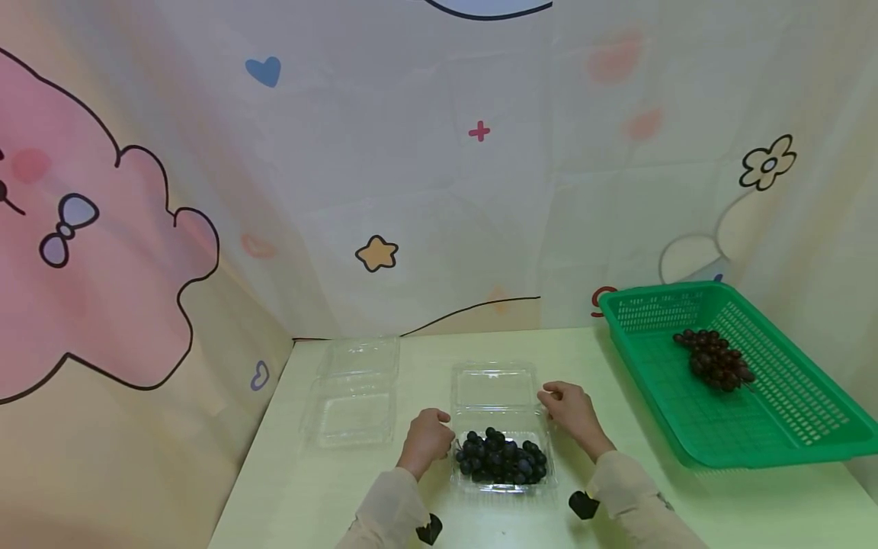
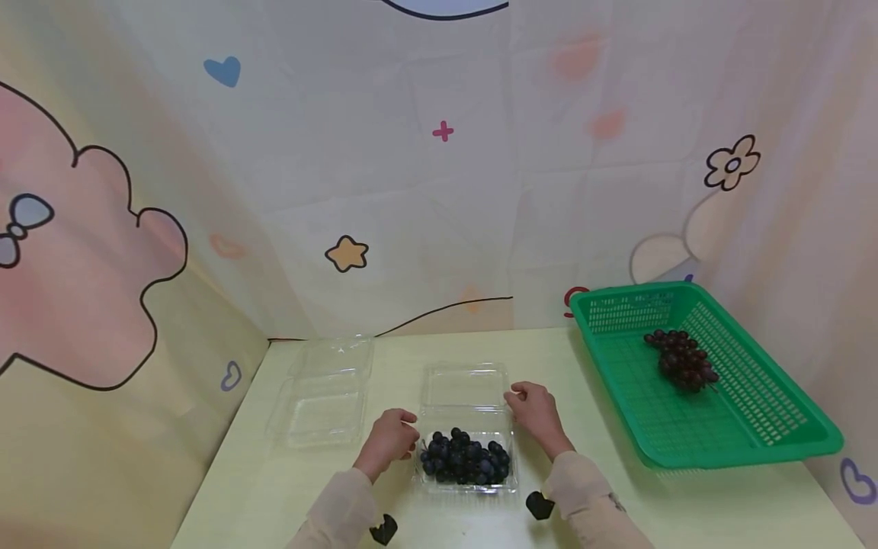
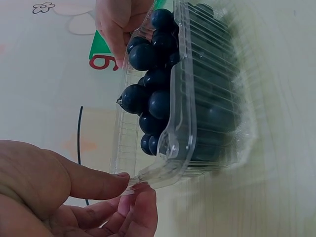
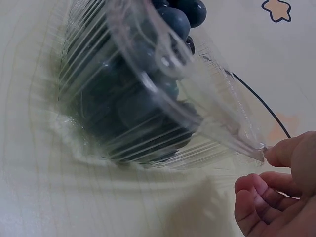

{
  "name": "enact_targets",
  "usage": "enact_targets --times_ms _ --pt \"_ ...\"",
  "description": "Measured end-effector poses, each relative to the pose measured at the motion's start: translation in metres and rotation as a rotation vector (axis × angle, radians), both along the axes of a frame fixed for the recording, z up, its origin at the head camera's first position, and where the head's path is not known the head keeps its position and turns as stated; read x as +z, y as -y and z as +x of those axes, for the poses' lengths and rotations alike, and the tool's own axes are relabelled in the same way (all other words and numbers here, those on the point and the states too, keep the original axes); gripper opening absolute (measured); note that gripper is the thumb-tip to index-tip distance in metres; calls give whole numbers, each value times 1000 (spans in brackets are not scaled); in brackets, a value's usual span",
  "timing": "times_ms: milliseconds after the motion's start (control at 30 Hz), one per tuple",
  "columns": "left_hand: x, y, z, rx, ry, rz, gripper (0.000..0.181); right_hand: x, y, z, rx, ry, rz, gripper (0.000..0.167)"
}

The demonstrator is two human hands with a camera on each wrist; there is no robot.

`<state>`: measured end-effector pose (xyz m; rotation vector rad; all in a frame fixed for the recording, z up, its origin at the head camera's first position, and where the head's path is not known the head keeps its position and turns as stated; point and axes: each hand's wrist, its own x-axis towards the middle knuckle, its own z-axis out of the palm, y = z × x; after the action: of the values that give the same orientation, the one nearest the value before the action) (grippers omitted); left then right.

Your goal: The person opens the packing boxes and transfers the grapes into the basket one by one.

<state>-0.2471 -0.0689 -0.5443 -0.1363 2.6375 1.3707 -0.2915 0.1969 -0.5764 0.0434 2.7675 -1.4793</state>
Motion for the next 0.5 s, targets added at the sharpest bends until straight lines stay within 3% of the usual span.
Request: enact_targets --times_ms 500 --pt "1 -1 -1 10 0 -6 33 24 1 8 15 -129 73 37"
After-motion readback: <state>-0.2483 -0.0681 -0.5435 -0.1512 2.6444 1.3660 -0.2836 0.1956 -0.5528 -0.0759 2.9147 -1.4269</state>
